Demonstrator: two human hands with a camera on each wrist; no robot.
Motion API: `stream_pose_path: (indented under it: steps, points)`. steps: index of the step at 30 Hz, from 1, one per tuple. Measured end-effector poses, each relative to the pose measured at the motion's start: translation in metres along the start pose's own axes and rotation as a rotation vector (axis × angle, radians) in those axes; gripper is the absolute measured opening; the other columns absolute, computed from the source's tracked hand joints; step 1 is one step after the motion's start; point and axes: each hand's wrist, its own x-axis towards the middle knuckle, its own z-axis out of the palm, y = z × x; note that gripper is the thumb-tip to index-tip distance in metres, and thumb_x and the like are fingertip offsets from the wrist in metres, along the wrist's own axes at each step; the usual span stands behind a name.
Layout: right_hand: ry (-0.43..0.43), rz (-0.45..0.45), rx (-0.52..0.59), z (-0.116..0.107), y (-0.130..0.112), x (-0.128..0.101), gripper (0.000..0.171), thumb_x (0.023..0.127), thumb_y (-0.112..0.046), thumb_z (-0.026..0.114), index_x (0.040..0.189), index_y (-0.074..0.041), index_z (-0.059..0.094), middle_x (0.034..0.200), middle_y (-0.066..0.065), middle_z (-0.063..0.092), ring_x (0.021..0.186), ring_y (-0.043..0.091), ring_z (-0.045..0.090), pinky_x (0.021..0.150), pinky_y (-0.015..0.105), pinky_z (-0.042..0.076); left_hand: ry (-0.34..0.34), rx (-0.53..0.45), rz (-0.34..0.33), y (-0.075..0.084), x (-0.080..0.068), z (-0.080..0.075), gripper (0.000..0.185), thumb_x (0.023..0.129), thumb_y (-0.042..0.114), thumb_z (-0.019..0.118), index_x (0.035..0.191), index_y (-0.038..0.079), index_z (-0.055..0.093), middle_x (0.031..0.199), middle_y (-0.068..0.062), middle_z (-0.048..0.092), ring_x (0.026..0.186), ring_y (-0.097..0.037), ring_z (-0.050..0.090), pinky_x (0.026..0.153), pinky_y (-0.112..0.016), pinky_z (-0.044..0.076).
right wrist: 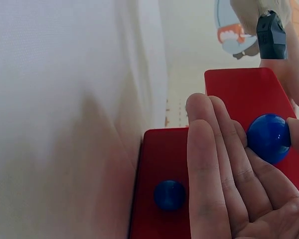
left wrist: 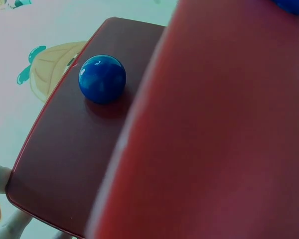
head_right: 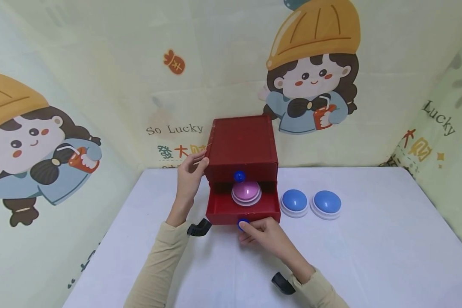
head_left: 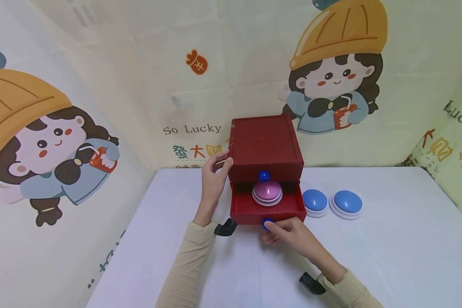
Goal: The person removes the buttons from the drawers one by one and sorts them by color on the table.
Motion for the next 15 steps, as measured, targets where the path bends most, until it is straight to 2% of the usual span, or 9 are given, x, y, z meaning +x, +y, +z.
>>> stream_pose_path:
  steps: [8, 15]
  points:
    - [0.002, 0.023, -0.04, 0.0025, 0.0001, -0.0027, 0.042, 0.101, -0.035, 0.057, 0.104, 0.003, 0.075, 0.089, 0.008, 0.077, 0.084, 0.029, 0.074, 0.076, 0.027, 0.06, 0.0, 0.003, -0.002, -0.0018, 0.001, -0.0008, 0.037, 0.097, 0.016, 0.062, 0.13, 0.0, 0.062, 0.128, -0.017, 0.063, 0.114, -0.034, 0.06, 0.088, -0.033, 0.054]
    - [0.0, 0.027, -0.057, 0.0036, 0.0019, -0.0052, 0.042, 0.101, -0.036, 0.057, 0.104, 0.002, 0.075, 0.088, 0.007, 0.077, 0.084, 0.028, 0.074, 0.076, 0.028, 0.06, -0.013, -0.009, 0.006, -0.0011, 0.0018, -0.0015, 0.037, 0.097, 0.016, 0.062, 0.13, -0.001, 0.061, 0.129, -0.019, 0.062, 0.115, -0.037, 0.059, 0.087, -0.028, 0.053]
